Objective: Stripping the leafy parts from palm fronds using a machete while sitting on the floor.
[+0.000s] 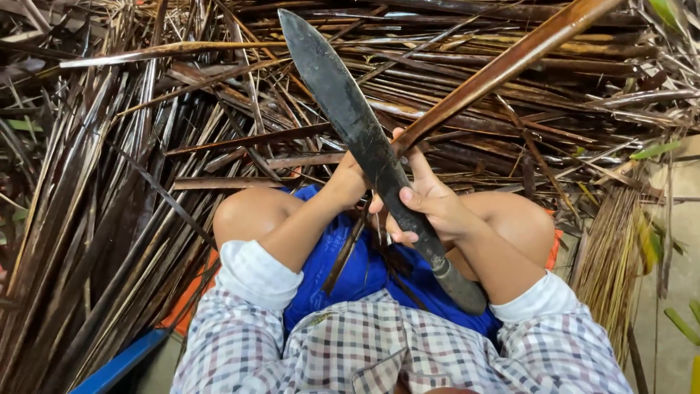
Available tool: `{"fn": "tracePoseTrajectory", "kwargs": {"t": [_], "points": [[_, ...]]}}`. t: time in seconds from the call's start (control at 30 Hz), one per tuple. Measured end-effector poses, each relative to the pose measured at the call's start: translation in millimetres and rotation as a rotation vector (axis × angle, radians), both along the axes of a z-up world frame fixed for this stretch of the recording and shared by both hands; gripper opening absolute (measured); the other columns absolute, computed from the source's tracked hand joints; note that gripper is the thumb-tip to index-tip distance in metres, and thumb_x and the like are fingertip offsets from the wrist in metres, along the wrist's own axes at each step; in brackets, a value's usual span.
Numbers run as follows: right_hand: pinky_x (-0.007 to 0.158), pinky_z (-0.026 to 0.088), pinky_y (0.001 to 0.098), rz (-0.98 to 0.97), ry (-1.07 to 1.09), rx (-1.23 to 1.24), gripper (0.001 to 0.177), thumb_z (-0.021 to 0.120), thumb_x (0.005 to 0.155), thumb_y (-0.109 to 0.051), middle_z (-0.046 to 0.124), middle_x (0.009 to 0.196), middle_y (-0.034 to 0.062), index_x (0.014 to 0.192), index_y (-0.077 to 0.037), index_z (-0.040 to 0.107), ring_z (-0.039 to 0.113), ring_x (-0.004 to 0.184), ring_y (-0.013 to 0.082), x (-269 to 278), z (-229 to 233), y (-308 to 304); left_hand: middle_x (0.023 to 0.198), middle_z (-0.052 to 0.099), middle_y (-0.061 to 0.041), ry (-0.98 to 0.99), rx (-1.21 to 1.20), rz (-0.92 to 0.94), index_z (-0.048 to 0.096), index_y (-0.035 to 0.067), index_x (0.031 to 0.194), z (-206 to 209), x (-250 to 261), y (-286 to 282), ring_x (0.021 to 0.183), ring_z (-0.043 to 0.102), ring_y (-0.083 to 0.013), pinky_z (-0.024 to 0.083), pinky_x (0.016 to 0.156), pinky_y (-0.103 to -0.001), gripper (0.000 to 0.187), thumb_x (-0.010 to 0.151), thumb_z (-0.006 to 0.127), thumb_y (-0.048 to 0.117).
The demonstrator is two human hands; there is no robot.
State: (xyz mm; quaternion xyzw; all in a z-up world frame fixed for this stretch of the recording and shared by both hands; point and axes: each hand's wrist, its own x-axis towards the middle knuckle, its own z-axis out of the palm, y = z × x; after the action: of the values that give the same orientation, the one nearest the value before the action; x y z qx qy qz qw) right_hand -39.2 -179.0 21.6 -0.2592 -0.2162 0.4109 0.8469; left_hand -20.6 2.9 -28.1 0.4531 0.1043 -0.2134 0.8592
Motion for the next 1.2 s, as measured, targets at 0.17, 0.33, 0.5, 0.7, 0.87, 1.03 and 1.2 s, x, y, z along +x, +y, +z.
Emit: {"fn": "tracePoseTrajectory", "kwargs": {"t": [0.17,0.33,0.5,0.7,0.87,1.03,1.2], "points": [[0.036,0.054,0.0321,0.039,0.068,0.023,0.079,0.045,0.108,-0.005,0.066,0.11,0.0383,0.164,-0.04,0.003,0.069,0.06,0.0412,2.7,-7.5,-8.7,0.055,0.021,0.008,0.123,-0.165,-0.099,0.035,0.018,0.069,-3.9,-1.6,2.3,0.039,0.021,-0.0012,0.019,0.033,-0.017,0.04,0.095,0.05,0.045],[0.037,0.054,0.0326,0.075,0.07,0.048,0.079,0.047,0.108,-0.005,0.067,0.113,0.0369,0.165,-0.037,0.003,0.07,0.062,0.0391,4.5,-11.9,-9.0,0.056,0.021,0.008,0.137,-0.535,-0.451,0.036,0.018,0.072,-14.2,4.8,22.5,0.036,0.024,-0.0012,0.025,0.029,-0.018,0.04,0.101,0.039,0.046],[0.031,0.051,0.0315,-0.044,0.07,-0.016,0.079,0.048,0.106,-0.004,0.067,0.11,0.0388,0.165,-0.037,0.007,0.068,0.056,0.0388,11.9,-22.1,-14.5,0.051,0.041,-0.005,-0.031,0.1,-0.311,0.049,0.012,0.082,67.0,-7.1,19.4,0.035,0.042,-0.0123,0.039,0.032,-0.031,0.036,0.106,0.039,0.036],[0.039,0.054,0.0299,-0.162,0.059,-0.07,0.077,0.052,0.106,-0.005,0.066,0.117,0.0363,0.165,-0.038,0.014,0.072,0.066,0.041,22.9,-15.3,-24.2,0.088,0.057,-0.011,-1.02,0.677,0.511,0.063,0.002,0.096,123.8,-41.8,37.8,0.084,0.055,-0.0231,0.047,0.079,-0.033,0.009,0.101,0.067,0.009],[0.045,0.052,0.0298,-0.2,0.101,-0.217,0.085,0.061,0.104,-0.014,0.062,0.124,0.0326,0.165,-0.043,0.01,0.065,0.061,0.033,26.5,-9.7,-32.4,0.089,0.065,-0.01,-1.387,-0.173,-0.299,0.069,0.008,0.11,167.8,-102.0,14.2,0.064,0.064,-0.0297,0.051,0.062,-0.044,0.025,0.114,0.049,0.021],[0.043,0.05,0.0282,-0.223,0.083,-0.298,0.089,0.063,0.102,-0.018,0.064,0.121,0.03,0.166,-0.043,0.007,0.067,0.062,0.0314,25.2,-2.6,-29.3,0.092,0.062,-0.011,-1.399,-0.3,-0.375,0.064,0.009,0.12,158.5,-104.3,-3.4,0.071,0.068,-0.0305,0.056,0.066,-0.043,0.035,0.117,0.04,0.034],[0.044,0.051,0.0292,-0.223,0.102,-0.307,0.091,0.063,0.102,-0.018,0.064,0.122,0.03,0.165,-0.045,0.005,0.063,0.059,0.031,27.0,-4.6,-28.1,0.087,0.058,-0.011,-1.448,-0.374,-0.459,0.063,0.006,0.124,157.3,-90.4,-0.3,0.068,0.068,-0.0312,0.054,0.063,-0.043,0.048,0.115,0.035,0.045]]}}
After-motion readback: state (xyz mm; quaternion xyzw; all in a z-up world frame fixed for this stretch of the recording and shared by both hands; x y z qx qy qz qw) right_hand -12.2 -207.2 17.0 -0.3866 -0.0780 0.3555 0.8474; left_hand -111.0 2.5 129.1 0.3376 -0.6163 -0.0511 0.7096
